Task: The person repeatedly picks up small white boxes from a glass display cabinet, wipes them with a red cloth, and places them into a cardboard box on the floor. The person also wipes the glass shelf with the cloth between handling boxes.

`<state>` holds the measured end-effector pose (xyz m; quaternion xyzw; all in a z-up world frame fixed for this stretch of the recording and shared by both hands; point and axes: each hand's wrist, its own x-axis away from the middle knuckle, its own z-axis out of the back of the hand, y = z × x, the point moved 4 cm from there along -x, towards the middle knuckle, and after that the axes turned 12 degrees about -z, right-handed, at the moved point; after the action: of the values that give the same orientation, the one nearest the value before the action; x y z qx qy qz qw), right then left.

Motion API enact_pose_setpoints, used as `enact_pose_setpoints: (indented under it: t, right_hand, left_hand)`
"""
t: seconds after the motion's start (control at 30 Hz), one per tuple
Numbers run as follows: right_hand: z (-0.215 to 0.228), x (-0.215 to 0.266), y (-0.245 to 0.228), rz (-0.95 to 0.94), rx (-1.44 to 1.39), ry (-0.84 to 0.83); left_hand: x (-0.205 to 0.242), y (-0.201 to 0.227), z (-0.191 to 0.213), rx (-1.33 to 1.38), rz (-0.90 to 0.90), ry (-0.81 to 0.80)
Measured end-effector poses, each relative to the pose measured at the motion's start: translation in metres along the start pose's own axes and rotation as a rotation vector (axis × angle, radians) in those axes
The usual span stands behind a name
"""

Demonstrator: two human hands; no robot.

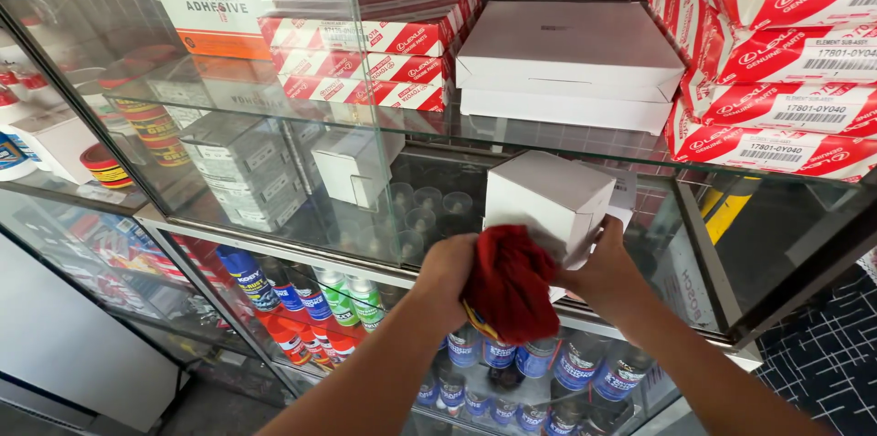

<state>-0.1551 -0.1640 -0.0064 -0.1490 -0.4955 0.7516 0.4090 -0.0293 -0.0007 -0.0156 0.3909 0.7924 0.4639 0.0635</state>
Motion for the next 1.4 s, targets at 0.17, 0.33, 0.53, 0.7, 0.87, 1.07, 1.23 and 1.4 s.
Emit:
enact_pose_setpoints:
  t: [0.17,0.33,0.53,0.7,0.87,1.07,1.23,1.4]
  right_hand:
    - [-0.009,0.011,-0.006,0.125,-0.033,0.060]
    - [-0.006,0.020,-0.006,-0.050,-0.026,0.114]
    - [0.017,0.014,0.011,-0.003,0.046,0.009]
    - [0.024,0.004,0.018,0.094,-0.028,-0.155]
    - [0.020,0.006,0.014,0.022,-0.075,-0.093]
    - [0.027,0.016,0.003,0.025,0.053,-0.006]
    - [0.047,0.028,0.009,-0.050,0.150,0.100]
    - [0.078,0.054,0.027,0.089,-0.070,0.127]
  left_hand:
    - [-0.001,-0.006,0.008,0.000,0.090,-0.074]
    - [-0.012,-0.007,0.026,-0.204,0.120,-0.100]
    - [-0.033,0.022,0.012,-1.183,-0.617,-0.112]
    - [-0.024,0.013,-0.018,-1.284,-0.603,-0.417]
    - [-0.007,0.016,-0.026,-1.390,-0.576,-0.328]
    - [0.009,0.005,-0.030,-1.409,-0.524,-0.192]
    - [-0.009,-0.004,-0.027,-1.280,-0.620,-0.360]
    - [-0.064,0.011,-0.039,-1.396,-0.552,-0.280]
